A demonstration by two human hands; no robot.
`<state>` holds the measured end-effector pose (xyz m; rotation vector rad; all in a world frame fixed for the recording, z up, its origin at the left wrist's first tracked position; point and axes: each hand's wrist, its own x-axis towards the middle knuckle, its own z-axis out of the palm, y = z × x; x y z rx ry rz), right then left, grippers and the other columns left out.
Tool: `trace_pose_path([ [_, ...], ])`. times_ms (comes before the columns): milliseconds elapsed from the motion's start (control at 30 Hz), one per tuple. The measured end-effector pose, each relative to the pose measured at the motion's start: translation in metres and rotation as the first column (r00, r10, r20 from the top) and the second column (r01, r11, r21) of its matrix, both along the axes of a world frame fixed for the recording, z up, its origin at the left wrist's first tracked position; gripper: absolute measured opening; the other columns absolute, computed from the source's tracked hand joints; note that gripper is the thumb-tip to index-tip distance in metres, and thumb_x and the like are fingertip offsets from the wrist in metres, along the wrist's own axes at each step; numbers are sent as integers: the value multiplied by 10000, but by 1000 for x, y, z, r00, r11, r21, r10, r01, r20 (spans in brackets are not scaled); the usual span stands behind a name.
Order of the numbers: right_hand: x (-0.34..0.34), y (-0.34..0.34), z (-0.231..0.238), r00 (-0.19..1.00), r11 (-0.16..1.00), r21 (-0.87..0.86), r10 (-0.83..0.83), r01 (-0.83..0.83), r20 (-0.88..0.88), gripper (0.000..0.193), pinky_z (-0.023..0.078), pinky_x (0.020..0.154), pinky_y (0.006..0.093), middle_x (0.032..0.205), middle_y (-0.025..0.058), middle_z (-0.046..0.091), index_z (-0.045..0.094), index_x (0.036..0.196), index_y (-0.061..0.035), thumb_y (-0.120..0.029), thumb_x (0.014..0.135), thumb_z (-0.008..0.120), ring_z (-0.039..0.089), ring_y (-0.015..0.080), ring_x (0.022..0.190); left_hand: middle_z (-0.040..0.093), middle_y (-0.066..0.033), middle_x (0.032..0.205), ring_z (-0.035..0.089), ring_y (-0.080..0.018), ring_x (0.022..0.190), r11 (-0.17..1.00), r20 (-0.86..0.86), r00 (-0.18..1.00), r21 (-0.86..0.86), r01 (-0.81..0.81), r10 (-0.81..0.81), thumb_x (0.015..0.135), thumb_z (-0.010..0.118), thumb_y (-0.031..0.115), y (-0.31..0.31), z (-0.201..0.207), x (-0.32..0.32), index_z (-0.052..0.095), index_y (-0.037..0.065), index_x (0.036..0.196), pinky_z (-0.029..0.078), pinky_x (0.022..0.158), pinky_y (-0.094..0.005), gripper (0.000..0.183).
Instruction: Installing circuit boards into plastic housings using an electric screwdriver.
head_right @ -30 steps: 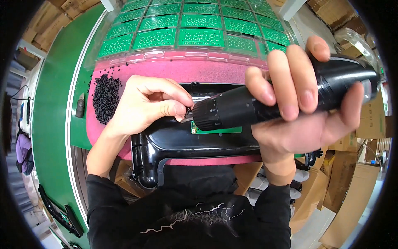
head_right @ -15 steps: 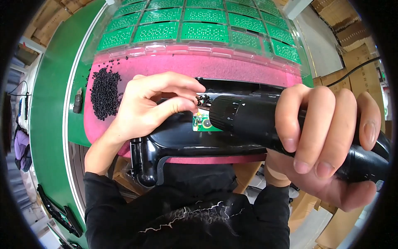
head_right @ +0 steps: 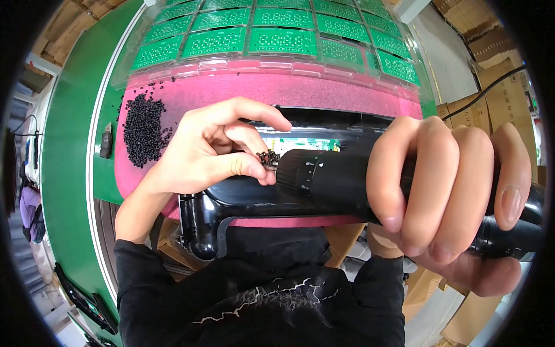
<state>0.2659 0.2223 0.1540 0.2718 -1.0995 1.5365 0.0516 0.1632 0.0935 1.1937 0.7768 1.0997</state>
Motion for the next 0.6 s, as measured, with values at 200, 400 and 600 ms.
trace_pose_path([
  [200, -3, 6, -6, 999, 998, 46, 39, -38, -17, 345, 533, 530, 192, 600, -51, 603, 516, 895, -112, -302, 732, 753, 582, 42, 509, 730, -101, 890, 712, -174, 816, 979, -302, 950, 203, -10, 72, 831, 730, -5, 1, -8, 1, 711, -33, 956, 570, 730, -300, 130],
  [400, -3, 10, -17, 997, 996, 84, -22, 16, 78, 428, 481, 564, 208, 653, -51, 596, 507, 976, -102, -393, 760, 734, 570, 51, 542, 713, -119, 837, 703, -221, 758, 816, -450, 800, 573, -82, 397, 823, 699, -31, 2, -13, 0, 683, -18, 875, 554, 683, -307, 55],
  [600, 30, 20, -11, 893, 984, 79, -177, 159, 414, 520, 366, 590, 264, 705, -35, 528, 520, 1068, -63, -515, 837, 635, 457, 74, 569, 674, -122, 779, 677, -239, 711, 757, -418, 768, 640, -129, 484, 819, 704, -20, 10, -11, 3, 675, -21, 865, 532, 633, -319, 55],
])
